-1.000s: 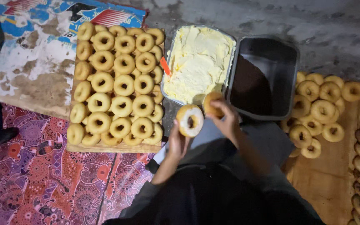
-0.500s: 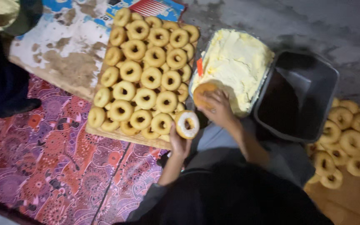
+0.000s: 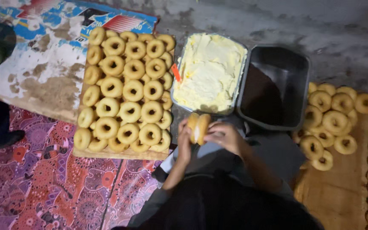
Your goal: The person picks donuts from a wooden tray, splits them open, and fills them with a white cream using a spatula. After filling, the donuts are dipped into a container of dark crumbs and placed on a separate wooden board.
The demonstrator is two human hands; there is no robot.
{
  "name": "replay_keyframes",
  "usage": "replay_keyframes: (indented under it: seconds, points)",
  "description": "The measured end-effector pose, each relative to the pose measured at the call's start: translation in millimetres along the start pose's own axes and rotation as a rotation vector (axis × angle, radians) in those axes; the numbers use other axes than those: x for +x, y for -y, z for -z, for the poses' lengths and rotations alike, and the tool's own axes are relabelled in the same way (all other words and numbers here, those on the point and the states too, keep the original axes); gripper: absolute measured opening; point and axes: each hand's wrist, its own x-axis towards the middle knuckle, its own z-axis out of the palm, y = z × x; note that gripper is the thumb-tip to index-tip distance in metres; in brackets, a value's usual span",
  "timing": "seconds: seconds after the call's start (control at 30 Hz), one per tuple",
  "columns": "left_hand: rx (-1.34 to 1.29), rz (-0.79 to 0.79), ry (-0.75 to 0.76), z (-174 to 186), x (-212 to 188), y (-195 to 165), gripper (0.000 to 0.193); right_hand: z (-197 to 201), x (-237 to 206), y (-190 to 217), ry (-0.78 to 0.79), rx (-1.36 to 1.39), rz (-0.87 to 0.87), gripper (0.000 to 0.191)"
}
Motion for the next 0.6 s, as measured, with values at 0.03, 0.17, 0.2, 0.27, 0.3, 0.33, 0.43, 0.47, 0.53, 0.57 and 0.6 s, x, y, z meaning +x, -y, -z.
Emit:
replay_keyframes:
  seconds: [0.03,0.17,0.2,0.27,0.3,0.33,0.43,0.47,0.53,0.57,0.6]
  points:
    - [0.236,-0.135,0.044,-2,-1,-4,0.054,0,-4,-3,0.013,0.221,-0.318,0.030]
    - [0.625,-0.369,0.175,-19,-4,-19,0.056,-6,-9,-12,-0.304,0.772,-0.217,0.037]
    - [0.583,-0.359,0.192,-24,-2,-20,0.058,-9,-10,-14,-0.388,0.622,-0.120,0.040]
    - [0.183,-0.059,0.160,-32,0,-20,0.062,-13,-13,-14,-0.486,0.207,0.116,0.041]
    - [-0.014,0.095,0.142,-34,-1,-20,0.064,-12,-16,-13,-0.501,-0.057,0.252,0.039]
    - [-0.203,0.216,0.123,-35,-1,-19,0.066,-12,-19,-12,-0.511,-0.323,0.385,0.038]
    - [-0.603,0.457,0.072,-32,-6,-17,0.071,-5,-26,0,-0.621,-0.426,0.260,0.039]
    - [-0.626,0.445,0.066,-30,-7,-18,0.072,-1,-26,6,-0.595,-0.454,0.374,0.040]
    - [-0.684,0.438,0.069,-30,-7,-21,0.070,3,-28,18,-0.527,-0.506,0.596,0.041]
    - [-0.713,0.450,0.074,-29,-6,-23,0.068,5,-26,23,-0.455,-0.548,0.615,0.041]
    - [-0.740,0.458,0.085,-30,-5,-26,0.066,4,-26,28,-0.386,-0.590,0.639,0.041]
